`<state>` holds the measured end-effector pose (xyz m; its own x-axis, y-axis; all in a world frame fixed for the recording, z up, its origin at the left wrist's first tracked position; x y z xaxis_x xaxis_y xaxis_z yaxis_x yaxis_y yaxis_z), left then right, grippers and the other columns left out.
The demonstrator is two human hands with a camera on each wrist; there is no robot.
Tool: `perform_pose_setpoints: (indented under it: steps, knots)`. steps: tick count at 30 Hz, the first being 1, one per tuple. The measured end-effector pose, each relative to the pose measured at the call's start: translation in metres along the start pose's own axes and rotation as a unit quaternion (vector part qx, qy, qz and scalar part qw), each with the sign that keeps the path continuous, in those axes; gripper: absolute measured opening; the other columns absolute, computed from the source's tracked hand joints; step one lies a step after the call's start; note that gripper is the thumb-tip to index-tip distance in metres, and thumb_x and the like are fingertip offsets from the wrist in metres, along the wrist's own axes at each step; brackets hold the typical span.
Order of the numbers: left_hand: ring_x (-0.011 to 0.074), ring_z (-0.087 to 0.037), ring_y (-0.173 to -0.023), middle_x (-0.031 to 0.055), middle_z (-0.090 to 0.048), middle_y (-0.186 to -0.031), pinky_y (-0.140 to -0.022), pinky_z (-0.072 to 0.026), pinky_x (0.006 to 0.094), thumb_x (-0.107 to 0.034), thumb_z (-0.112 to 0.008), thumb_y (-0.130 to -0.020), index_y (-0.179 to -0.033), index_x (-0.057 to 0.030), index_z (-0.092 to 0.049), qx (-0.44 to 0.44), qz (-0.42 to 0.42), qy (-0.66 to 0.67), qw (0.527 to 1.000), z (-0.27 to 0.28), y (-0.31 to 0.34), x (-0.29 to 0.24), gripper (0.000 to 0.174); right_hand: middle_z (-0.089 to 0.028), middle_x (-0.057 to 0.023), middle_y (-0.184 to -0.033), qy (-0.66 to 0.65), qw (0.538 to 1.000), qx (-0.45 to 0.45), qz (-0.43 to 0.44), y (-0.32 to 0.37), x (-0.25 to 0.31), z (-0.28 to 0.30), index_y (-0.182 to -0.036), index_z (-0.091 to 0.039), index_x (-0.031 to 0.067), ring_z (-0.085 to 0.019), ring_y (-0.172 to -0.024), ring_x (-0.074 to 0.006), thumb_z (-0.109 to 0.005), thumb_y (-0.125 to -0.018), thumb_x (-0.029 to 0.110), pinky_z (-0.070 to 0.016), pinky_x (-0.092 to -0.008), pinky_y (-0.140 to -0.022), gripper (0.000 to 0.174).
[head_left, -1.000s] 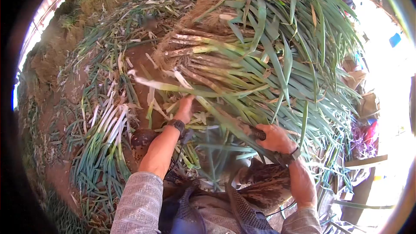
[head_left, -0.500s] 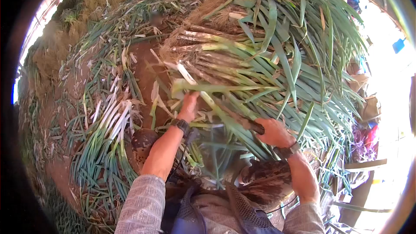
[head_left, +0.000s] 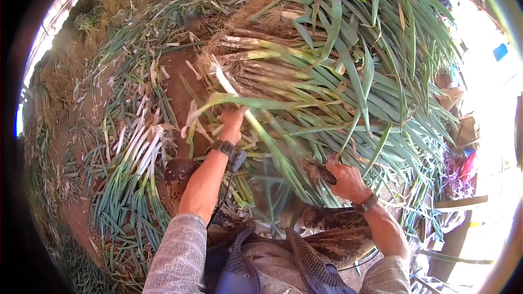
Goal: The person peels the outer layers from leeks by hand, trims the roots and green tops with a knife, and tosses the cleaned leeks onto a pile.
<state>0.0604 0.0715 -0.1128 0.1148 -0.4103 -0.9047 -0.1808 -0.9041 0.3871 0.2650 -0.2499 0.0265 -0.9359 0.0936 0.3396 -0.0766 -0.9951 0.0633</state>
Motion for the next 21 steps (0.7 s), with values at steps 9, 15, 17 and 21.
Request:
perform_pose_setpoints:
  steps: [9, 15, 17, 21]
  knots:
    - [0.0208, -0.055, -0.104, 0.0086, -0.06, -0.117, -0.088, -0.0432, 0.0378, -0.025, -0.076, -0.084, -0.126, 0.0006, -0.055, 0.036, -0.019, 0.009, 0.999, -0.013, 0.024, -0.018, 0.054, -0.067, -0.0163, -0.088, -0.052, 0.999, -0.015, 0.006, -0.002, -0.002, -0.009, -0.101, -0.063, 0.0078, -0.065, -0.081, -0.0393, -0.066, -0.076, 0.012, -0.0507, -0.0502, -0.068, 0.026]
    - [0.022, -0.055, -0.102, 0.0097, -0.056, -0.121, -0.083, -0.0452, 0.043, -0.031, -0.077, -0.083, -0.131, 0.0001, -0.049, 0.021, 0.025, -0.008, 0.999, -0.008, 0.021, -0.011, 0.064, -0.068, -0.0176, -0.092, -0.018, 1.0, 0.0, -0.015, -0.002, -0.007, -0.017, -0.104, -0.063, 0.0074, -0.066, -0.086, -0.0381, -0.064, -0.074, 0.01, -0.0528, -0.0492, -0.073, 0.03]
    - [0.0223, -0.054, -0.102, 0.0102, -0.055, -0.122, -0.082, -0.0455, 0.0443, -0.032, -0.078, -0.082, -0.133, -0.0001, -0.048, 0.017, 0.015, 0.015, 1.0, -0.007, 0.024, -0.015, 0.067, -0.068, -0.0174, -0.091, -0.018, 1.0, -0.001, -0.012, -0.003, -0.004, -0.021, -0.106, -0.063, 0.0075, -0.066, -0.086, -0.0381, -0.064, -0.073, 0.009, -0.0529, -0.049, -0.073, 0.033]
    - [0.022, -0.053, -0.105, 0.0117, -0.055, -0.122, -0.086, -0.0447, 0.0417, -0.035, -0.078, -0.083, -0.132, 0.001, -0.047, 0.042, 0.012, 0.02, 0.999, -0.009, 0.021, -0.016, 0.068, -0.068, -0.0172, -0.092, -0.012, 1.0, 0.019, -0.003, -0.006, -0.005, -0.028, -0.11, -0.062, 0.0076, -0.066, -0.085, -0.0384, -0.066, -0.072, 0.009, -0.0532, -0.0482, -0.073, 0.038]
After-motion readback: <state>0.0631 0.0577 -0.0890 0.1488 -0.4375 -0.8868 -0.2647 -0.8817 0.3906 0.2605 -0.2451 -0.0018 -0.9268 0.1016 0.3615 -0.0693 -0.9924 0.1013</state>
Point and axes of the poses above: each hand's wrist, its own y-axis away from the middle knuckle, its own z-axis out of the back of the hand, x = y × z, the point moved 6 cm from there along -y, towards the middle knuckle
